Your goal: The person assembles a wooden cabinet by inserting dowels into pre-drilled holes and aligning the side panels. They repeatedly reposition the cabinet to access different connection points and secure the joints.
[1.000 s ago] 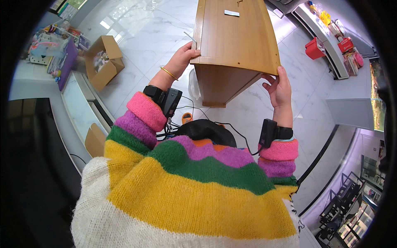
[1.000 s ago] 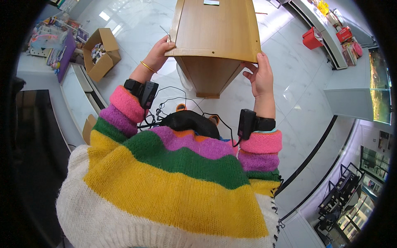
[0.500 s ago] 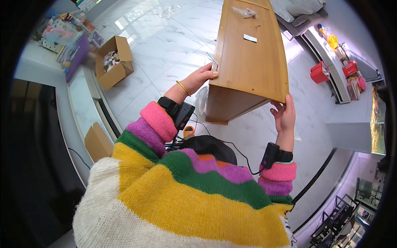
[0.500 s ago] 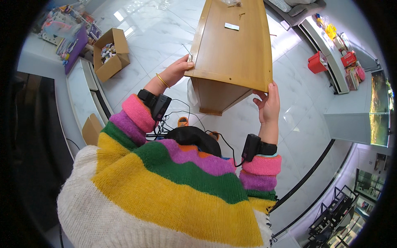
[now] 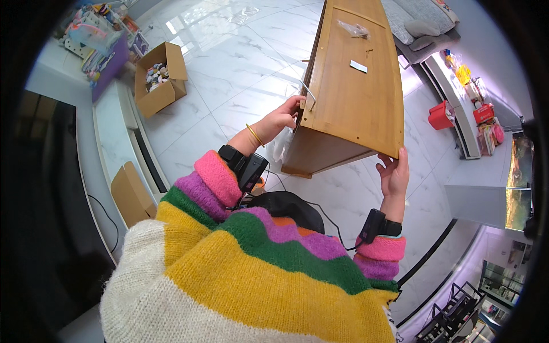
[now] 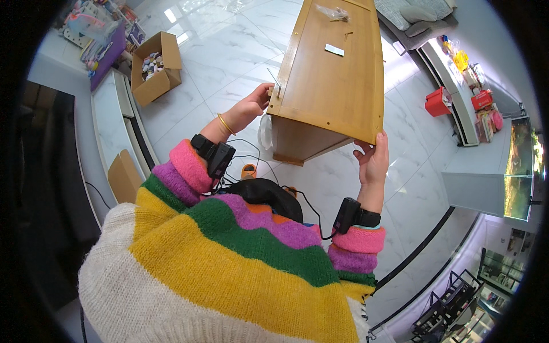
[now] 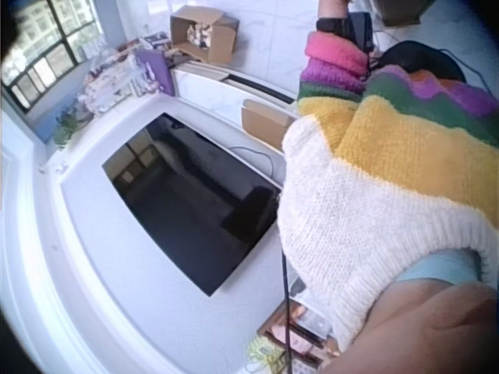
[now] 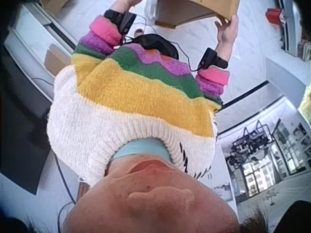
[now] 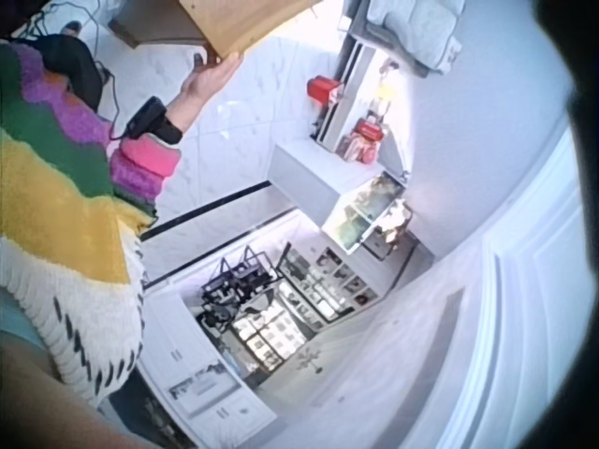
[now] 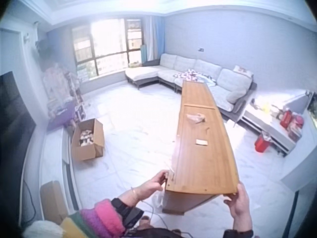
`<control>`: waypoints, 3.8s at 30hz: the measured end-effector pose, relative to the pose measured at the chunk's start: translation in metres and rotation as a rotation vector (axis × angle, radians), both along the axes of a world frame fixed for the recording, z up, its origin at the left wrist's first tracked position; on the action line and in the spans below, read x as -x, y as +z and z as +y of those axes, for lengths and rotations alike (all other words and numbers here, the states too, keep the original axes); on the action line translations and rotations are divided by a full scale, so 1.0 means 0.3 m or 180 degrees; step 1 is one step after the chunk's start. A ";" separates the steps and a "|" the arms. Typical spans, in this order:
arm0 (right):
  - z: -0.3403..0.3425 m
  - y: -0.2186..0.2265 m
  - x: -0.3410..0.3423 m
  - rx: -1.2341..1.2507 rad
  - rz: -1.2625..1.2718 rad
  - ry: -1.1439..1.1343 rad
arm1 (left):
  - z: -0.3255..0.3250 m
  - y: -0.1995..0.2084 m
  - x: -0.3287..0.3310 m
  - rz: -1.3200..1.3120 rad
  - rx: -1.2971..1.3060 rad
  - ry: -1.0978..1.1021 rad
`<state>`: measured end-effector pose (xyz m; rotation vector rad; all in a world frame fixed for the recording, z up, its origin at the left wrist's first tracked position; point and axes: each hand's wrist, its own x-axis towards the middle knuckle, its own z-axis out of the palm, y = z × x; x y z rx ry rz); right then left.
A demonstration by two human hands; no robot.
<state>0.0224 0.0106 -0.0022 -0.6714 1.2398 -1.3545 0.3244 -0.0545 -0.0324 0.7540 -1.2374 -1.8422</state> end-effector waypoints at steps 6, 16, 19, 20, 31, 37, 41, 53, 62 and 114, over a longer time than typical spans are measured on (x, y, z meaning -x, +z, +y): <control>-0.002 -0.015 0.002 -0.0065 -0.0088 -0.0119 | 0.009 0.011 0.024 -0.0069 0.0109 -0.0103; 0.002 -0.005 -0.001 0.0010 -0.0084 0.0036 | -0.022 -0.040 0.041 -0.0284 0.0408 0.0007; 0.002 -0.003 -0.003 0.0017 -0.0078 0.0058 | -0.024 -0.054 0.045 -0.0298 0.0408 -0.0014; 0.003 -0.003 -0.003 -0.0006 -0.0075 0.0040 | -0.024 -0.057 0.043 -0.0290 0.0464 -0.0005; 0.001 -0.003 -0.003 0.0043 -0.0093 0.0075 | -0.028 -0.066 0.038 -0.0179 0.0529 -0.0060; -0.001 -0.014 0.003 0.0059 -0.0121 0.0072 | -0.027 -0.063 0.042 -0.0301 0.0427 0.0020; 0.000 -0.019 0.008 0.0078 -0.0138 0.0100 | -0.026 -0.058 0.044 -0.0312 0.0530 0.0073; 0.001 -0.008 0.004 0.0085 -0.0080 0.0110 | -0.028 -0.057 0.043 -0.0410 0.0528 0.0087; -0.007 -0.002 -0.004 0.0011 0.0026 0.0158 | -0.052 -0.065 0.031 -0.0500 0.0388 0.0071; 1.352 -0.532 -1.330 -0.0210 -0.2011 -0.4873 | -0.309 -0.014 0.026 -0.0735 0.0612 -0.1587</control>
